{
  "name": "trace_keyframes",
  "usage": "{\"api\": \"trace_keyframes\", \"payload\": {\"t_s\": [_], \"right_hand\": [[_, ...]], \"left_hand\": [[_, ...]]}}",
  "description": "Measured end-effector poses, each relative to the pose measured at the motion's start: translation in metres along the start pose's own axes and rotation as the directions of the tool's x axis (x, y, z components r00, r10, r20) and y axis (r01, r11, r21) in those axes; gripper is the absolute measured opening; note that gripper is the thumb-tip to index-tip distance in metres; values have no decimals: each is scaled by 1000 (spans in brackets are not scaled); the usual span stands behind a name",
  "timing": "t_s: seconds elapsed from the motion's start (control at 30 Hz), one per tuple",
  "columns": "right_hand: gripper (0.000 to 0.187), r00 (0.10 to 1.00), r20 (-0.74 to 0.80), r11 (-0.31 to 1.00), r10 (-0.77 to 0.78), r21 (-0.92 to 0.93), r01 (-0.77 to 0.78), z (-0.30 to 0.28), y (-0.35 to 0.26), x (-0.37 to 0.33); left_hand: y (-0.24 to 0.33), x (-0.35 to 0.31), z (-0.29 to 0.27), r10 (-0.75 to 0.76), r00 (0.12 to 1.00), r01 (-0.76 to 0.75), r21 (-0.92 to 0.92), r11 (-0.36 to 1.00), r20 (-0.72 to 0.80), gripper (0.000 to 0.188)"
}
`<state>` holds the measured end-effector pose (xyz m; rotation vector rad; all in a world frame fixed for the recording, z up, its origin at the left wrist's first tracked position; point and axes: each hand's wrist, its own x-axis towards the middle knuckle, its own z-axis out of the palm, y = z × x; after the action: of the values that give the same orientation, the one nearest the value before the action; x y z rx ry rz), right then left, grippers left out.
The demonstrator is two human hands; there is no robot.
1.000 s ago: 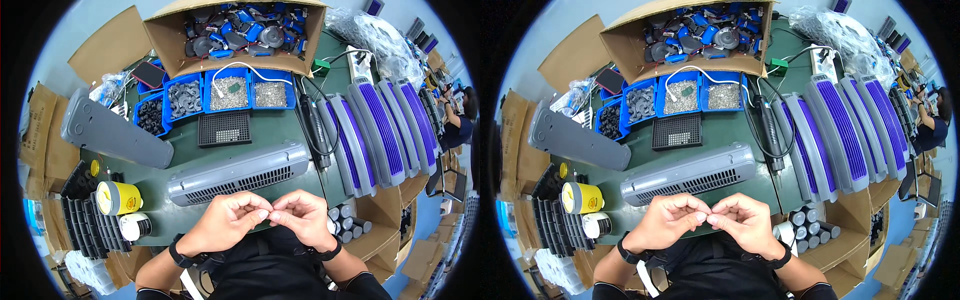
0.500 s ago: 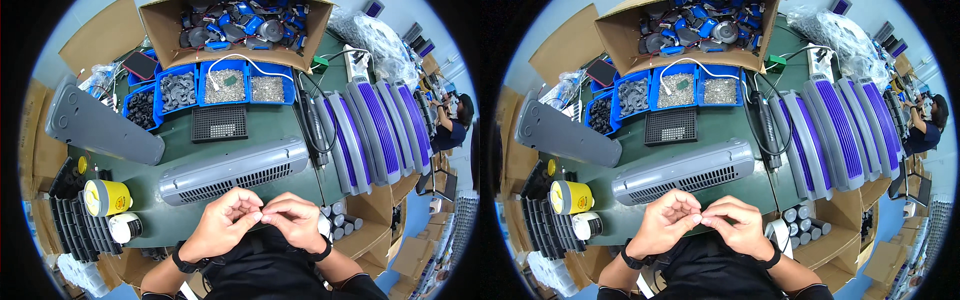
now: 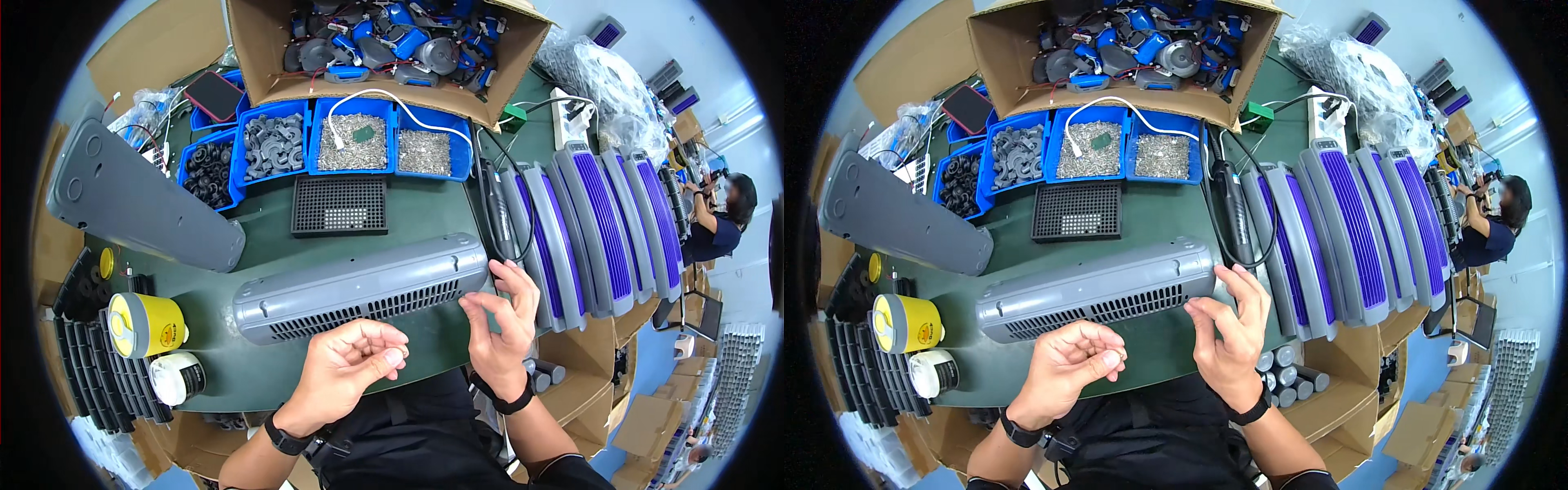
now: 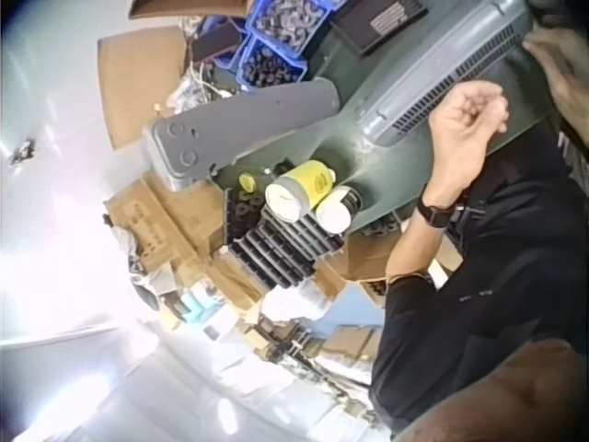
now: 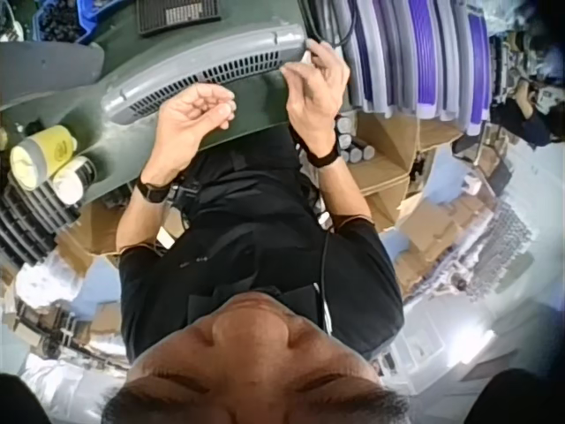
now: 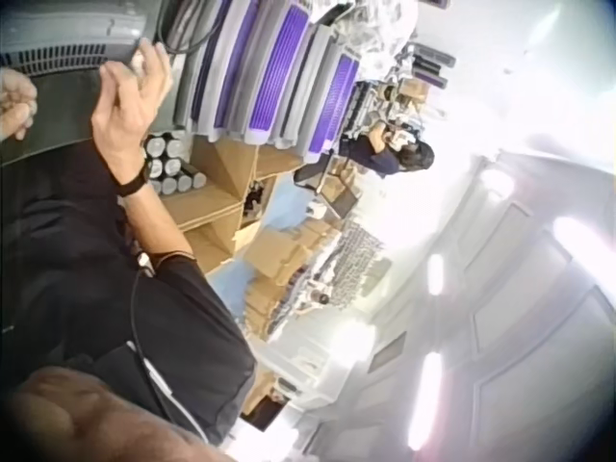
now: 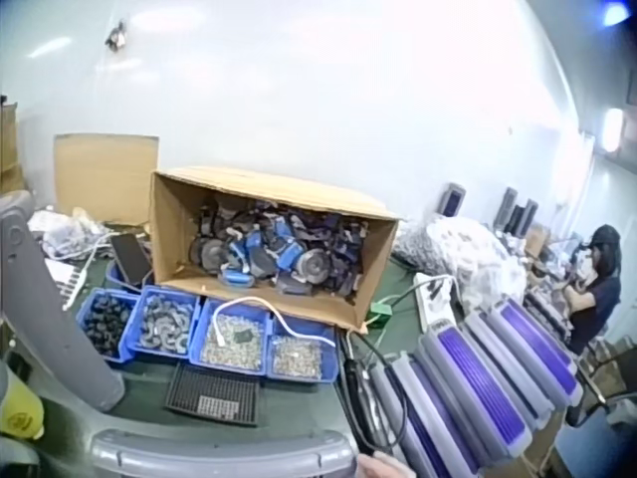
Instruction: The person assembles a grey and purple electronic device, likely a mosquito killer lamp, at a workbench. They use a power drill to secure screws, connect internal wires, and fit the casing components together. The process is repeated for a second unit.
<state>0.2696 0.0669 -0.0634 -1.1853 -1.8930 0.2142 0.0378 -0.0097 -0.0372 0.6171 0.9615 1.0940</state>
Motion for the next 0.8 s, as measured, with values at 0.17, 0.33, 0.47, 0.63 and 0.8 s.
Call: {"api": "trace_keyframes", "payload": {"t_s": [0.17, 0.33, 0.47, 0.63, 0.8], "right_hand": [[21, 1000, 9, 1000, 6, -18, -6, 6, 6, -1], [28, 1000, 12, 1000, 13, -16, -13, 3, -3, 1], [30, 981, 170, 956, -92, 291, 39, -14, -38, 2], [25, 944, 308, 887, -119, 460, -38, -2, -64, -5], [23, 906, 375, 889, -195, 458, 2, 3, -67, 0]], "left_hand": [[-2, -1, -6, -2, 1000, 3, -56, 998, 10, 15], [-4, -2, -11, 1, 1000, -1, -131, 991, 5, 17], [-6, -5, -12, 19, 999, -14, -120, 993, 38, 21], [-7, -7, -10, 42, 998, -38, -106, 994, 42, 23], [-8, -15, -17, 104, 994, -106, 44, 993, 36, 22]]}}
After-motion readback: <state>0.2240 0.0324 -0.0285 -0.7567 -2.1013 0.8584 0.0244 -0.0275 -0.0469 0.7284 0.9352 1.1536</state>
